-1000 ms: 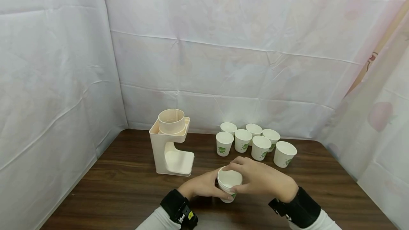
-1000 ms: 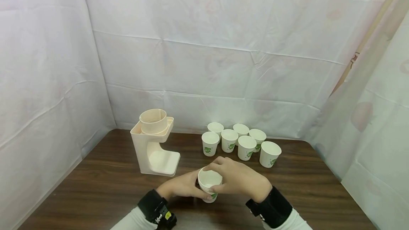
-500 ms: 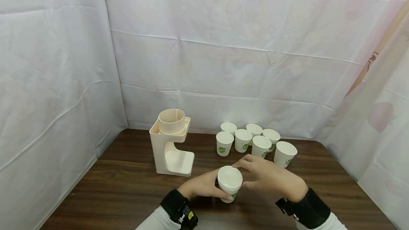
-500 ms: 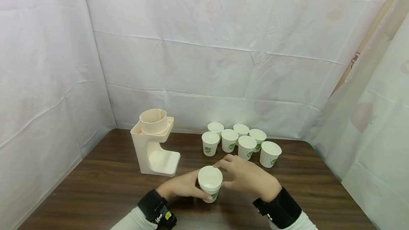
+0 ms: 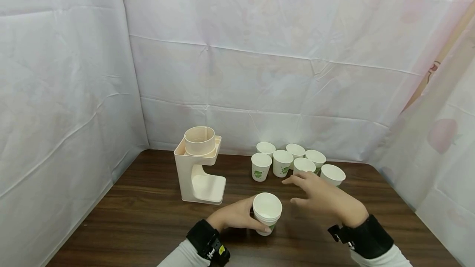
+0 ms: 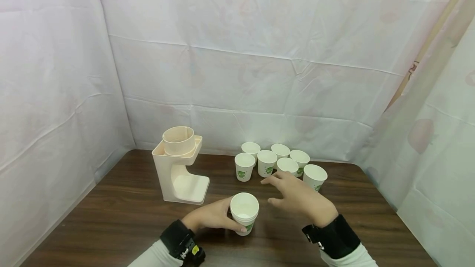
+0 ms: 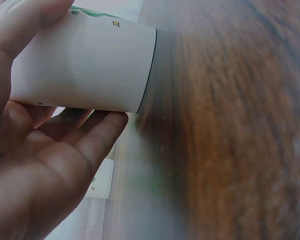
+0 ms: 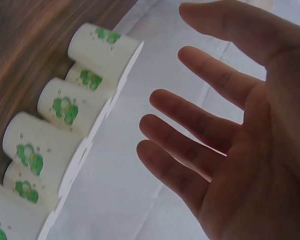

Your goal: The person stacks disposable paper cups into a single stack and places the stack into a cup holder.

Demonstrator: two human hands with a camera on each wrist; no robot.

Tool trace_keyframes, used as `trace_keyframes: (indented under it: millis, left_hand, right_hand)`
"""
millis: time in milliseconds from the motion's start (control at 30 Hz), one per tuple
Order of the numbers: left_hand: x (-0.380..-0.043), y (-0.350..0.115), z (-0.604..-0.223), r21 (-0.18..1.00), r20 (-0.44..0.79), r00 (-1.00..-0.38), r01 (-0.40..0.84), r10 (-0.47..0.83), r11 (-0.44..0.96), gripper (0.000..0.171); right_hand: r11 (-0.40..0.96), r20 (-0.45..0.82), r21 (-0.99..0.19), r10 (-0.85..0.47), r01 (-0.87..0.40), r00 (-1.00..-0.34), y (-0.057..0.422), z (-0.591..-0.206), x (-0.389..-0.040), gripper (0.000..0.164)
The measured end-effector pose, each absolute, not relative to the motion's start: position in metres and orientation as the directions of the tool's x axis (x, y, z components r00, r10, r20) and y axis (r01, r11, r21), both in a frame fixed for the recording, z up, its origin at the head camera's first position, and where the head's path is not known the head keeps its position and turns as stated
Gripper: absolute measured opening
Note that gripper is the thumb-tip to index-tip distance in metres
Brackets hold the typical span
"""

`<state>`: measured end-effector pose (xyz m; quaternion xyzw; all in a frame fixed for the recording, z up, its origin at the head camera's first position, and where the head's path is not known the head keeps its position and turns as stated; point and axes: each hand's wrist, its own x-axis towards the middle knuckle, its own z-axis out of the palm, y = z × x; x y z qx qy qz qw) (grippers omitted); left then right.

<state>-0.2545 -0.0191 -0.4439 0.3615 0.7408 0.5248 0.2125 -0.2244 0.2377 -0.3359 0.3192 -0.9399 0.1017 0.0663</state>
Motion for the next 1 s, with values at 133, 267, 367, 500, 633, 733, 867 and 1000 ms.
trace_keyframes:
  millis: [133, 267, 367, 500, 633, 733, 867, 1000]
  left_hand:
    - [-0.255, -0.019, -0.444, 0.929, 0.079, -0.649, 0.323, 0.756, 0.18, 0.074]
    - [-0.254, -0.019, -0.444, 0.928, 0.087, -0.654, 0.327, 0.751, 0.178, 0.073]
    - [-0.254, -0.019, -0.444, 0.926, 0.089, -0.652, 0.332, 0.753, 0.178, 0.073]
    - [-0.254, -0.019, -0.444, 0.924, 0.09, -0.65, 0.337, 0.755, 0.181, 0.073]
    - [-0.254, -0.018, -0.444, 0.925, 0.087, -0.653, 0.332, 0.752, 0.182, 0.073]
    - [-0.254, -0.018, -0.444, 0.925, 0.088, -0.654, 0.334, 0.751, 0.182, 0.073]
    - [-0.255, -0.019, -0.445, 0.924, 0.094, -0.65, 0.338, 0.754, 0.177, 0.073]
    - [-0.255, -0.019, -0.445, 0.923, 0.095, -0.649, 0.341, 0.755, 0.177, 0.074]
  right_hand:
    - [0.784, 0.233, -0.124, -0.573, -0.608, -0.786, 0.25, -0.334, -0.231, 0.042]
    - [0.791, 0.282, -0.089, -0.563, -0.606, -0.777, 0.263, -0.333, -0.237, 0.041]
    - [0.797, 0.308, -0.063, -0.557, -0.6, -0.772, 0.272, -0.333, -0.242, 0.042]
    - [0.828, 0.297, -0.085, -0.509, -0.554, -0.808, 0.282, -0.334, -0.247, 0.046]
    - [0.852, 0.265, -0.138, -0.459, -0.504, -0.848, 0.291, -0.337, -0.251, 0.047]
    - [0.861, 0.268, -0.156, -0.435, -0.485, -0.859, 0.298, -0.34, -0.254, 0.047]
    - [0.872, 0.291, -0.177, -0.396, -0.456, -0.871, 0.31, -0.343, -0.259, 0.049]
    - [0.894, 0.287, -0.188, -0.346, -0.406, -0.893, 0.324, -0.348, -0.265, 0.056]
